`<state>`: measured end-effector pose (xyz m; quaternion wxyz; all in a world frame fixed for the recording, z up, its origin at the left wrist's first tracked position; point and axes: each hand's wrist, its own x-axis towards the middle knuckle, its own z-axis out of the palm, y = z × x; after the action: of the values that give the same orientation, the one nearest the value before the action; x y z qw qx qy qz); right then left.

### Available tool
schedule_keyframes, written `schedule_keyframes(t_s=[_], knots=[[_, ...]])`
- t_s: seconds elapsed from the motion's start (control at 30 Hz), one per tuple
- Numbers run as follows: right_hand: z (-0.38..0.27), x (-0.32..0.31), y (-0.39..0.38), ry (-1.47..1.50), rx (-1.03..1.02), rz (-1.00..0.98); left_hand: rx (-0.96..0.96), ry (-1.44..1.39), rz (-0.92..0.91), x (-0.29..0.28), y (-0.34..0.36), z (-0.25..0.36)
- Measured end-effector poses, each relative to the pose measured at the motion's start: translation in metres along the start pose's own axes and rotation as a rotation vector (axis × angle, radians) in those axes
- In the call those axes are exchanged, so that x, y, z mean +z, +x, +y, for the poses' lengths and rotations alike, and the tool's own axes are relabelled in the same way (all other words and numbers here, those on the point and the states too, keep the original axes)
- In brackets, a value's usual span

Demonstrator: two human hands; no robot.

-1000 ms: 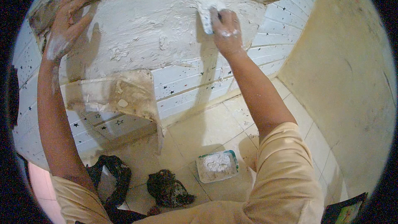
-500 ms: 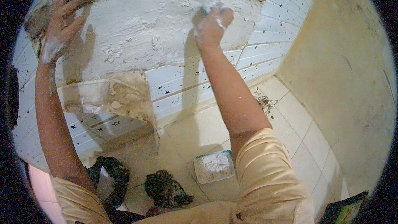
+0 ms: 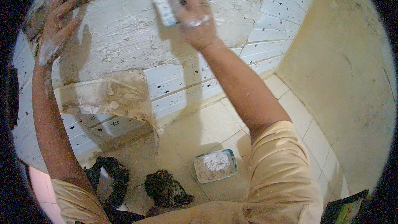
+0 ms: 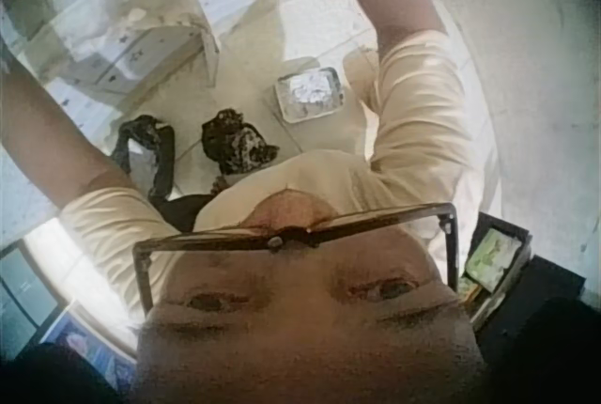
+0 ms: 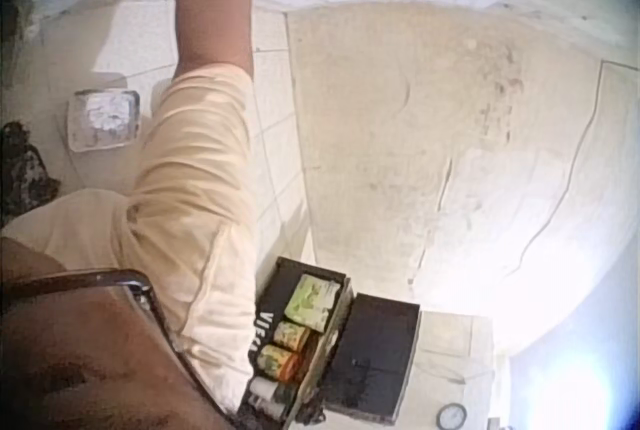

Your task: The person applies a white plaster-like substance to a wall section using a trowel. They repeatedly scoop the material from a container on the floor and spread it onto the wall surface, smoothing it out with the tool.

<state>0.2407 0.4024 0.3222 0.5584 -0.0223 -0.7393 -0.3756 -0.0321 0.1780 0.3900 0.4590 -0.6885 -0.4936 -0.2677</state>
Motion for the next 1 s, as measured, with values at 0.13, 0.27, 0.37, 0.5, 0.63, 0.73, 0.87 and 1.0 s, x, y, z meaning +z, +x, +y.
schedule_keyframes(t_s=[0.13, 0.27, 0.37, 0.5, 0.63, 0.73, 0.87, 1.0], knots=[[0.043, -0.013, -0.023, -0.092, 0.061, -0.027, 0.002, 0.048, 0.001, 0.001, -0.002, -0.001], [0.040, -0.021, -0.038, 0.008, 0.369, 0.014, -0.097, -0.080, 0.009, -0.003, 0.001, 0.013], [0.026, -0.033, -0.052, 0.292, 0.841, -0.082, -0.255, -0.250, 0.094, -0.001, 0.012, 0.065], [-0.007, -0.074, -0.046, 1.308, 1.546, -0.105, -0.272, -0.183, 0.073, -0.012, 0.011, 0.066], [0.008, -0.091, -0.063, 1.386, 1.774, 0.036, -0.286, -0.152, 0.051, -0.004, 0.012, 0.069], [0.032, -0.076, -0.072, 1.426, 1.793, 0.207, -0.297, -0.056, -0.007, -0.012, 0.011, 0.060], [0.049, -0.027, -0.095, 1.387, 1.852, 0.391, -0.029, -0.031, -0.007, 0.001, 0.004, 0.005], [0.023, 0.005, -0.160, 1.538, 1.819, 0.381, -0.028, 0.053, -0.001, 0.000, 0.002, 0.007]])
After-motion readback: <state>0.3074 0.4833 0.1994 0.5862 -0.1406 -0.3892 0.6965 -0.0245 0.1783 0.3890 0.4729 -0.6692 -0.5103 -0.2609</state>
